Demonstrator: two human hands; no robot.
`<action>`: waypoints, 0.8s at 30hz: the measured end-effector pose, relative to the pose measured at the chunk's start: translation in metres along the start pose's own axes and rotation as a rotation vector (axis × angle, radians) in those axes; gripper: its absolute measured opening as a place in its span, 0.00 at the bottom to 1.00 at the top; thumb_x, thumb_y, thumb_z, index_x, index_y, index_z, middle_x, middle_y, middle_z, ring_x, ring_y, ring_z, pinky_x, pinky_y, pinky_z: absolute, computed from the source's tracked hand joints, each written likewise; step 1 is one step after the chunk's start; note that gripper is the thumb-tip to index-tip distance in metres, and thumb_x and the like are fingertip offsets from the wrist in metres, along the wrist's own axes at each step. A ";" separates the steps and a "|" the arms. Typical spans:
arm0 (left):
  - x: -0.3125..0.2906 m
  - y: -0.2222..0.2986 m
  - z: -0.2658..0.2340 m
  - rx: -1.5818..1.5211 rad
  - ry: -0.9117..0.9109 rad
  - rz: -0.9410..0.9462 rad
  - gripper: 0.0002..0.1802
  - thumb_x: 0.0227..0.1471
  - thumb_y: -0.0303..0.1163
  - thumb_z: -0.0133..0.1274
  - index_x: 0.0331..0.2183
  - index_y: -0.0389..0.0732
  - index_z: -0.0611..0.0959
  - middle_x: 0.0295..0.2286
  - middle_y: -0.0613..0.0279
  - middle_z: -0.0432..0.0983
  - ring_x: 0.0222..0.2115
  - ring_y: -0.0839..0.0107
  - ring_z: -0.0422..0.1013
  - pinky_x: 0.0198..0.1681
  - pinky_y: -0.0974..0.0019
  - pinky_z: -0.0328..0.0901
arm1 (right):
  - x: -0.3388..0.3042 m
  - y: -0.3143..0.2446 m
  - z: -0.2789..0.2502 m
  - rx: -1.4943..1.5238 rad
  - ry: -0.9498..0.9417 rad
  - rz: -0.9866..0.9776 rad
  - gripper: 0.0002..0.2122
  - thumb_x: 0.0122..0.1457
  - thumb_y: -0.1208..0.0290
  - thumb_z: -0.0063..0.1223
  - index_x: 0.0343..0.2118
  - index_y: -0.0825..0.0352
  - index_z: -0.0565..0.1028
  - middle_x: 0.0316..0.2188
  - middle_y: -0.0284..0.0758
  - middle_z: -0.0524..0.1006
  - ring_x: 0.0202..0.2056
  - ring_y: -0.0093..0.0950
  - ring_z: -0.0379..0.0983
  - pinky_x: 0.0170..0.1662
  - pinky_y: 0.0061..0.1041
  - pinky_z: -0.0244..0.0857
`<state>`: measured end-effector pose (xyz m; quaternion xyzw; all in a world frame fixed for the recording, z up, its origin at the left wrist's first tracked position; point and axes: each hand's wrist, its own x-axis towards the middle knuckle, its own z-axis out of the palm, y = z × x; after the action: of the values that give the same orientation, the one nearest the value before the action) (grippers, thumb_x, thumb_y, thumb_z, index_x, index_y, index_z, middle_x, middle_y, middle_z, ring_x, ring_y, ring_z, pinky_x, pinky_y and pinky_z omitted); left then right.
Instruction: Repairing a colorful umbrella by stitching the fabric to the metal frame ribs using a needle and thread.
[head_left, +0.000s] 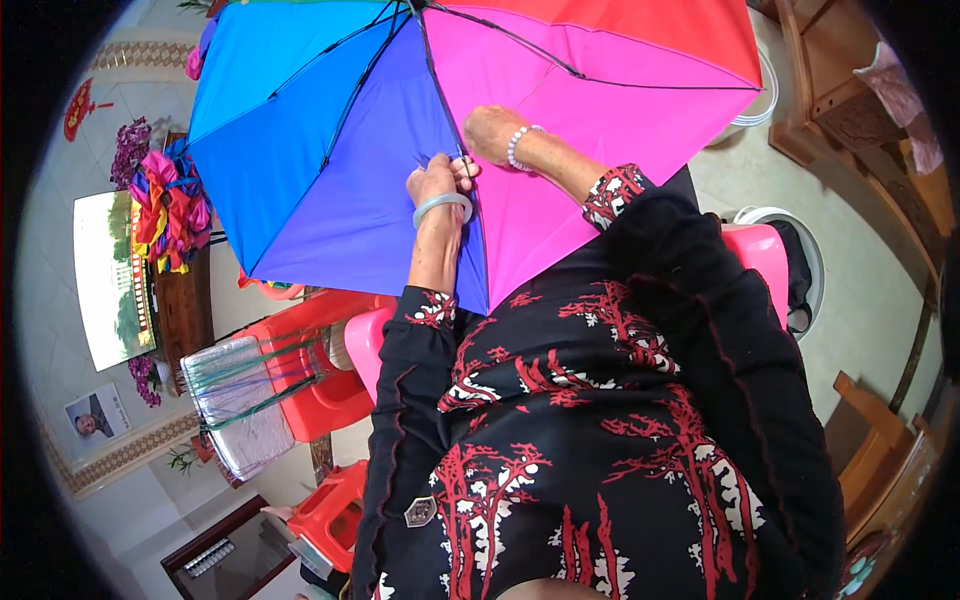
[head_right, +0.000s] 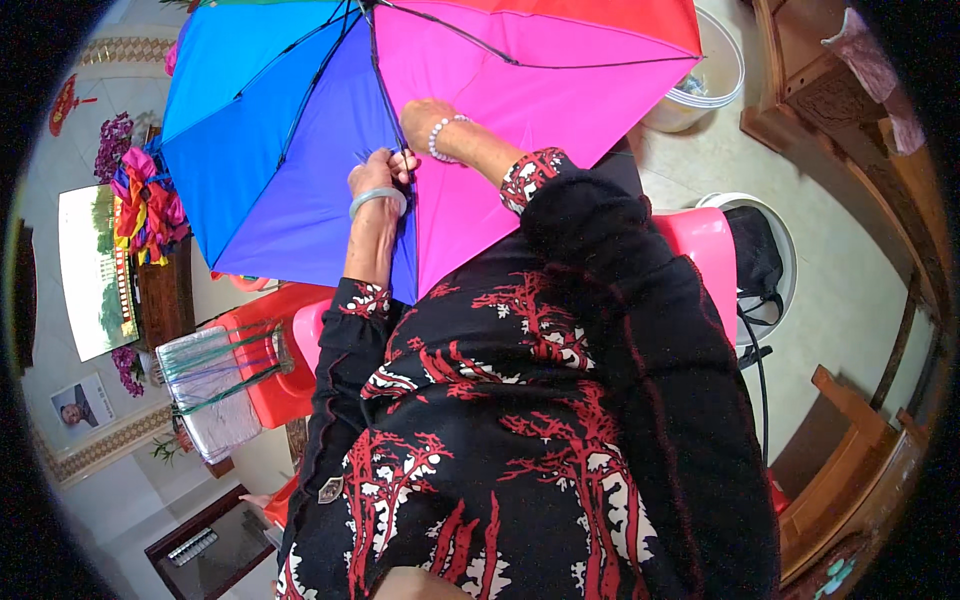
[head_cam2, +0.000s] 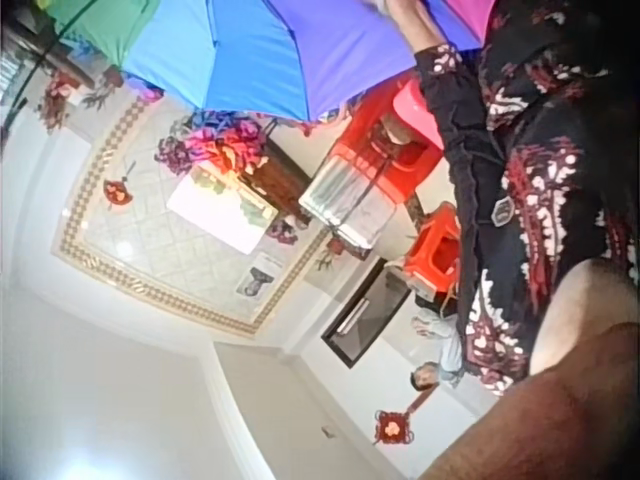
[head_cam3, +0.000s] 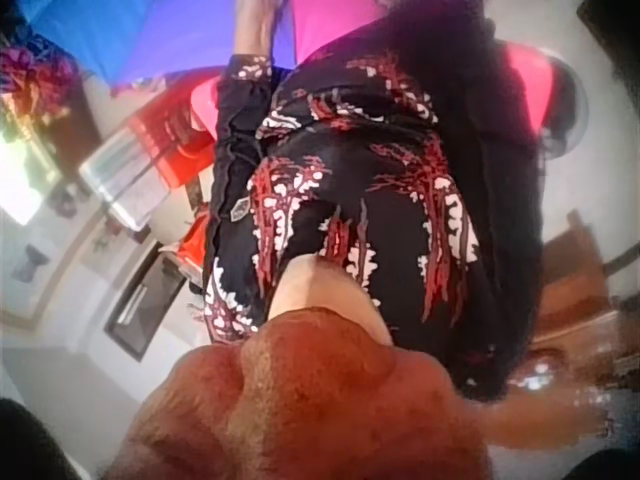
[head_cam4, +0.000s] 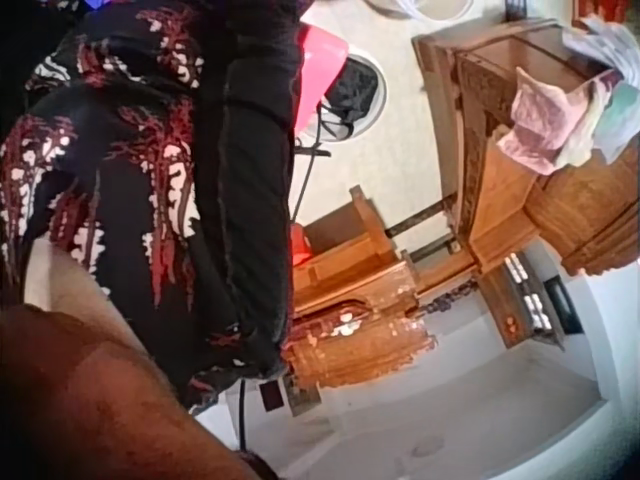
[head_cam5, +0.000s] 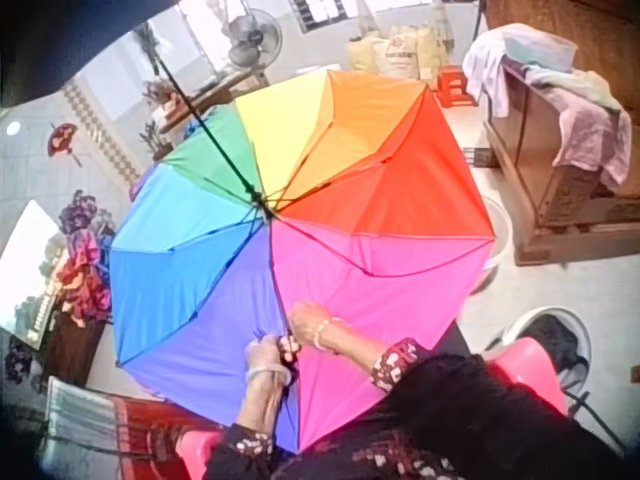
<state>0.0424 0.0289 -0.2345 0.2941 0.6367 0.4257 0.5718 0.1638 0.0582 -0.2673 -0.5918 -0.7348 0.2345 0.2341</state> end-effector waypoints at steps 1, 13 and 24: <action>-0.001 0.000 0.002 -0.016 0.024 0.003 0.09 0.49 0.24 0.42 0.26 0.26 0.64 0.19 0.46 0.71 0.13 0.65 0.70 0.08 0.74 0.57 | 0.000 0.004 0.001 0.003 0.001 0.006 0.08 0.46 0.72 0.43 0.22 0.69 0.74 0.20 0.46 0.73 0.25 0.41 0.71 0.30 0.37 0.65; 0.019 0.001 -0.021 0.023 -0.178 -0.060 0.09 0.50 0.25 0.39 0.28 0.26 0.67 0.22 0.46 0.72 0.18 0.60 0.71 0.13 0.72 0.61 | -0.010 0.001 -0.014 0.544 -0.229 0.287 0.08 0.50 0.74 0.40 0.23 0.71 0.72 0.10 0.37 0.69 0.10 0.28 0.67 0.11 0.25 0.62; 0.019 0.005 -0.019 0.100 -0.174 -0.044 0.08 0.50 0.25 0.40 0.28 0.28 0.69 0.23 0.48 0.72 0.21 0.60 0.72 0.15 0.72 0.62 | -0.010 -0.010 -0.034 0.445 -0.348 0.305 0.09 0.51 0.73 0.38 0.27 0.70 0.72 0.13 0.36 0.72 0.10 0.26 0.68 0.12 0.24 0.63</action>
<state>0.0196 0.0438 -0.2398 0.3440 0.6115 0.3537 0.6186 0.1797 0.0490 -0.2352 -0.5805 -0.5972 0.5196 0.1908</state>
